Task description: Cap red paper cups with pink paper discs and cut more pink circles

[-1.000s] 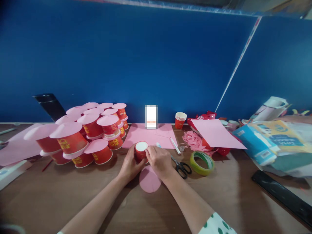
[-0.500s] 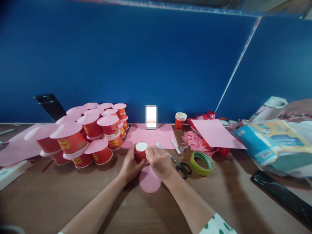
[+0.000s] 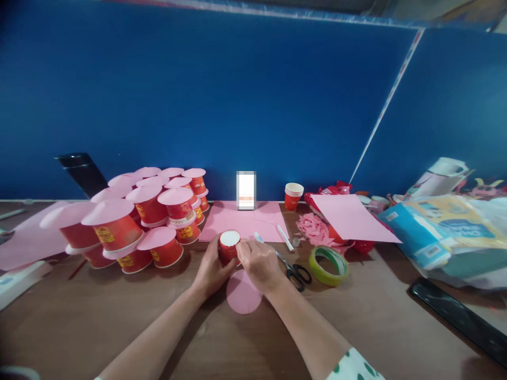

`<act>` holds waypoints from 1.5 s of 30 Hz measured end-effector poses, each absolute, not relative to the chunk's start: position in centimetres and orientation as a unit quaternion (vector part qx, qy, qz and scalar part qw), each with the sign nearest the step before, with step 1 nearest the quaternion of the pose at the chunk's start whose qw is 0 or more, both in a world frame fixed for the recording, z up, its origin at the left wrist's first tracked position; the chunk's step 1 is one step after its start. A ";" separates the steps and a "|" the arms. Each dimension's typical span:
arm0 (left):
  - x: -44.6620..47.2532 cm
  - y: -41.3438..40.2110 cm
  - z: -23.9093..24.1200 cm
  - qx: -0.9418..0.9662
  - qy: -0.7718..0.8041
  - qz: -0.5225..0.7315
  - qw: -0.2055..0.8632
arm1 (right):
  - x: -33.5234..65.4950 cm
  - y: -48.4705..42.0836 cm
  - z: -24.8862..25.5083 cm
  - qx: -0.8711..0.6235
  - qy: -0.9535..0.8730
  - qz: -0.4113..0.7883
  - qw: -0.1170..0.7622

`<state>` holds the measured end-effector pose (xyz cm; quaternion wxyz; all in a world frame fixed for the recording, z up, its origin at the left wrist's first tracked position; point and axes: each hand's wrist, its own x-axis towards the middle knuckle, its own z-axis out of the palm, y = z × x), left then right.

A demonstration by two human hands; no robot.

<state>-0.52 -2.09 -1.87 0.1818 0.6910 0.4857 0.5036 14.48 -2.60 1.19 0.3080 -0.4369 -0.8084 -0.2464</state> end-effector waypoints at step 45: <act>-0.5 -2.2 -1.6 0.695 0.489 0.491 0.192 | 14.7 -2.6 1.4 -0.459 -0.790 -0.052 0.403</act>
